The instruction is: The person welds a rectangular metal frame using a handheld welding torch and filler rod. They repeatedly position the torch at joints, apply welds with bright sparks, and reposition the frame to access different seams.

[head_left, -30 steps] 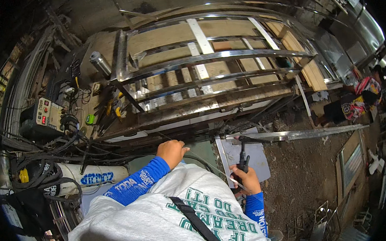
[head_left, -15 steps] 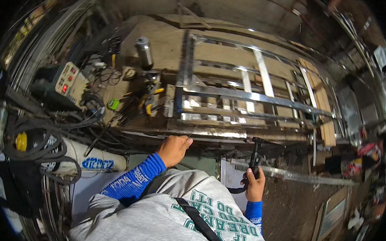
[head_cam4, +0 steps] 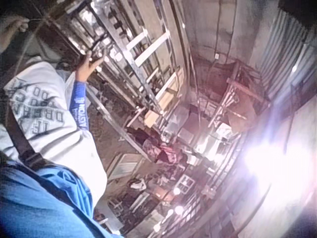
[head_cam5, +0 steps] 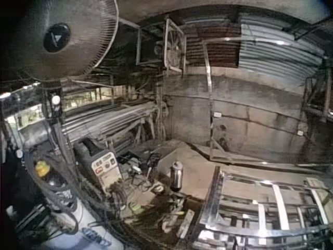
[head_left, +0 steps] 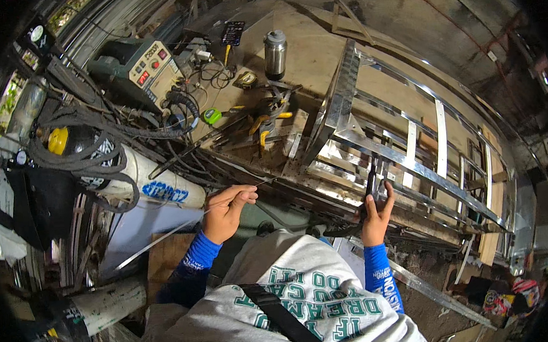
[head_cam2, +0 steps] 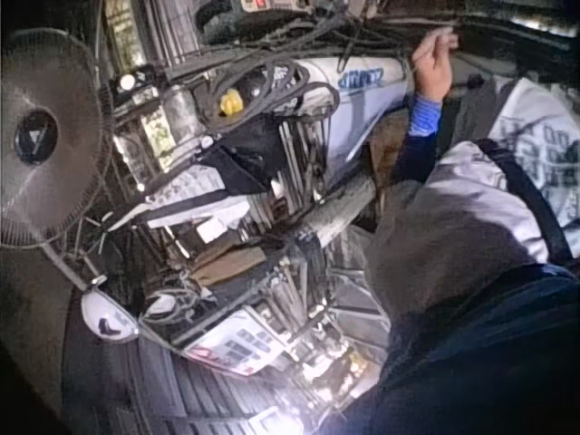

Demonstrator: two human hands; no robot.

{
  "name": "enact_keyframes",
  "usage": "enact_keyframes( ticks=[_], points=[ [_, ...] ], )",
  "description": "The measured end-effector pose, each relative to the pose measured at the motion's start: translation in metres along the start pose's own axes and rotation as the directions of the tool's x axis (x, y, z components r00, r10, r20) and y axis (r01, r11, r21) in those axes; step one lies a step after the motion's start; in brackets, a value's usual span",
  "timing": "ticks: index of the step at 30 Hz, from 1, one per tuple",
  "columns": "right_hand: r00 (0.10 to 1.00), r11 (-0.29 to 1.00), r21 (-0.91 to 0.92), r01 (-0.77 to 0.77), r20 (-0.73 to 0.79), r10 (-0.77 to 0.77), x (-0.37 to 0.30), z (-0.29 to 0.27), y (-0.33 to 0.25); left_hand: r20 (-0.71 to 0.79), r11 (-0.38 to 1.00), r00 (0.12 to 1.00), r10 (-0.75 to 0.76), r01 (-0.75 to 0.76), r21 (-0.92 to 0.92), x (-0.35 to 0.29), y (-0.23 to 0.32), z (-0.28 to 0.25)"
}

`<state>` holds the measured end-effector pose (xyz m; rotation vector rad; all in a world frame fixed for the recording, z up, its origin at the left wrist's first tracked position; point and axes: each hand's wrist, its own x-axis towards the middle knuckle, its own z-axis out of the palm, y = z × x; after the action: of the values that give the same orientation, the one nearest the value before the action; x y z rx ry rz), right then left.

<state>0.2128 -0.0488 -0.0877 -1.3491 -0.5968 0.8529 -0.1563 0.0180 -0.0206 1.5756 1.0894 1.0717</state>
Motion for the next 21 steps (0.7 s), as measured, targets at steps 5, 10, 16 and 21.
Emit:
enact_keyframes(
  ticks=[5,10,16,21],
  points=[
    [0.996,0.999,0.023,0.024,0.088,-0.026,0.057,0.0,-0.003,-0.115,0.989,0.987,-0.11,0.097,-0.108,-0.041,0.009,0.029],
    [0.981,0.998,-0.064,0.02,0.193,-0.007,0.084,-0.023,0.001,-0.166,0.992,0.978,-0.125,0.118,-0.049,-0.068,0.023,0.071],
    [0.947,0.968,-0.249,0.02,0.315,0.062,0.088,-0.032,-0.003,-0.262,0.98,0.961,-0.085,0.033,-0.196,-0.094,0.045,0.127],
    [0.914,0.896,-0.256,0.363,0.285,-0.289,0.11,-0.036,0.042,-0.296,0.949,0.953,-0.061,-0.037,-0.312,-0.104,0.038,0.174]
  ],
)
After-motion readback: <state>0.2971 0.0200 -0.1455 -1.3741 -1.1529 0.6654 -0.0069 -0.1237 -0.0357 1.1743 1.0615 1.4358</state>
